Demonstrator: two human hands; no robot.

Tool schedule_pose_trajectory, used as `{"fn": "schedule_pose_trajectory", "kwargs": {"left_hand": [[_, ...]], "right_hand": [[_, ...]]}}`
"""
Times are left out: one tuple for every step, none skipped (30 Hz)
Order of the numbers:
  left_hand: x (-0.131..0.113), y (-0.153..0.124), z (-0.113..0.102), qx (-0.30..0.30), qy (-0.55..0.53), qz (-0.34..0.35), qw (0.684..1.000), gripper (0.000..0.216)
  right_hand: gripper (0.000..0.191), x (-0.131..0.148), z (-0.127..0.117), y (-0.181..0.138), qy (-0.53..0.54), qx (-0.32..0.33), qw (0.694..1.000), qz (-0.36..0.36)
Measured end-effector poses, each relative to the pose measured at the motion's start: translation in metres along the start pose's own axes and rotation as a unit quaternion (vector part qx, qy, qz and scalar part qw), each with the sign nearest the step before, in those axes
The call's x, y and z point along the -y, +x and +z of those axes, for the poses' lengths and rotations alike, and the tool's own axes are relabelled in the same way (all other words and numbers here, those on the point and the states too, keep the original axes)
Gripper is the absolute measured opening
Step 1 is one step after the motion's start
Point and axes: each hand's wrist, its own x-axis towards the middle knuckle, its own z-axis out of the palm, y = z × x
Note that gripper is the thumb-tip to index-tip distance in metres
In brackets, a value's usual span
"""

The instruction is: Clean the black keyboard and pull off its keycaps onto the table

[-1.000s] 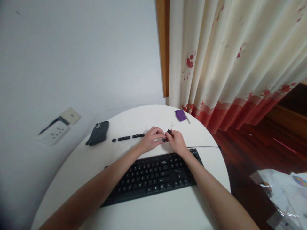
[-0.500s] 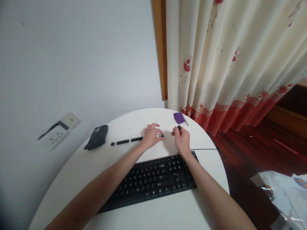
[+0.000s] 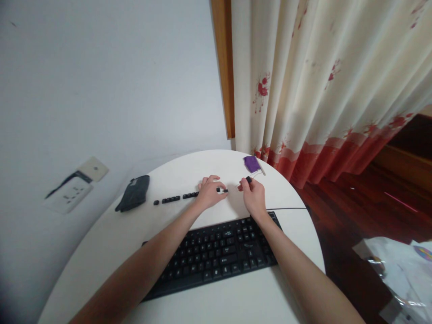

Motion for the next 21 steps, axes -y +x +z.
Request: {"fn": "schedule_pose_trajectory", "kwargs": {"left_hand": [[0.0004, 0.0004, 0.0, -0.005, -0.006, 0.005, 1.0, 0.017], [0.0009, 0.0008, 0.0, -0.011, -0.01, 0.009, 1.0, 0.015], [0.0015, 0.0012, 0.0002, -0.015, -0.014, 0.012, 1.0, 0.013], [0.0022, 0.0014, 0.0005, -0.017, -0.016, 0.015, 1.0, 0.012], [0.0029, 0.0016, 0.0009, -0.019, -0.017, 0.018, 1.0, 0.011], [0.0036, 0.0016, 0.0014, -0.02, -0.017, 0.022, 0.999, 0.011], [0.0041, 0.0016, 0.002, -0.021, -0.017, 0.024, 0.999, 0.012], [0.0045, 0.0015, 0.0025, -0.021, -0.016, 0.027, 0.999, 0.011], [0.0048, 0.0014, 0.0031, -0.021, -0.014, 0.03, 0.999, 0.011], [0.005, 0.0013, 0.0036, -0.021, -0.013, 0.033, 0.999, 0.01], [0.005, 0.0011, 0.004, -0.022, -0.013, 0.037, 0.999, 0.009], [0.0049, 0.0009, 0.0044, -0.024, -0.012, 0.04, 0.999, 0.009], [0.0047, 0.0006, 0.0047, -0.027, -0.011, 0.043, 0.999, 0.009], [0.0043, 0.0004, 0.005, -0.03, -0.009, 0.045, 0.998, 0.009], [0.004, 0.0003, 0.0051, -0.032, -0.007, 0.046, 0.998, 0.01], [0.0035, 0.0002, 0.0052, -0.033, -0.005, 0.045, 0.998, 0.01], [0.0031, 0.0002, 0.0053, -0.033, -0.002, 0.043, 0.999, 0.01], [0.0027, 0.0004, 0.0053, -0.033, 0.0, 0.041, 0.999, 0.011], [0.0024, 0.0006, 0.0052, -0.033, 0.001, 0.038, 0.999, 0.011], [0.0021, 0.001, 0.0052, -0.033, 0.001, 0.036, 0.999, 0.012], [0.0019, 0.0014, 0.0051, -0.032, 0.001, 0.033, 0.999, 0.012]], "right_hand": [[0.04, 0.0006, 0.0, -0.0001, 0.0, 0.001, 1.0, 0.0], [0.04, 0.0011, -0.0001, -0.0002, -0.001, 0.003, 1.0, 0.001], [0.04, 0.0017, -0.0001, -0.0003, -0.001, 0.003, 1.0, 0.002], [0.04, 0.0021, -0.0001, -0.0004, -0.002, 0.004, 1.0, 0.002], [0.041, 0.0022, 0.0, -0.0005, -0.002, 0.004, 1.0, 0.001], [0.041, 0.0022, 0.0, -0.0006, -0.003, 0.005, 1.0, 0.001], [0.041, 0.0019, 0.0001, -0.0006, -0.004, 0.007, 1.0, 0.001], [0.041, 0.0013, 0.0003, -0.0006, -0.004, 0.008, 1.0, 0.001], [0.041, 0.0006, 0.0004, -0.0005, -0.004, 0.01, 1.0, 0.002], [0.04, -0.0002, 0.0005, -0.0005, -0.004, 0.011, 1.0, 0.004], [0.04, -0.001, 0.0006, -0.0004, -0.004, 0.011, 1.0, 0.005], [0.04, -0.0016, 0.0007, -0.0004, -0.005, 0.011, 1.0, 0.006], [0.041, -0.002, 0.0008, -0.0005, -0.006, 0.012, 1.0, 0.005], [0.041, -0.0022, 0.0007, -0.0005, -0.008, 0.012, 1.0, 0.004], [0.041, -0.0022, 0.0006, -0.0007, -0.01, 0.013, 1.0, 0.004], [0.041, -0.002, 0.0005, -0.0009, -0.011, 0.014, 1.0, 0.004], [0.04, -0.0017, 0.0004, -0.0011, -0.012, 0.015, 1.0, 0.003], [0.04, -0.0014, 0.0003, -0.0012, -0.012, 0.016, 1.0, 0.003], [0.04, -0.0011, 0.0002, -0.0014, -0.011, 0.017, 1.0, 0.003], [0.04, -0.0009, 0.0002, -0.0015, -0.011, 0.017, 1.0, 0.003], [0.04, -0.0008, 0.0002, -0.0016, -0.011, 0.018, 1.0, 0.003]]}}
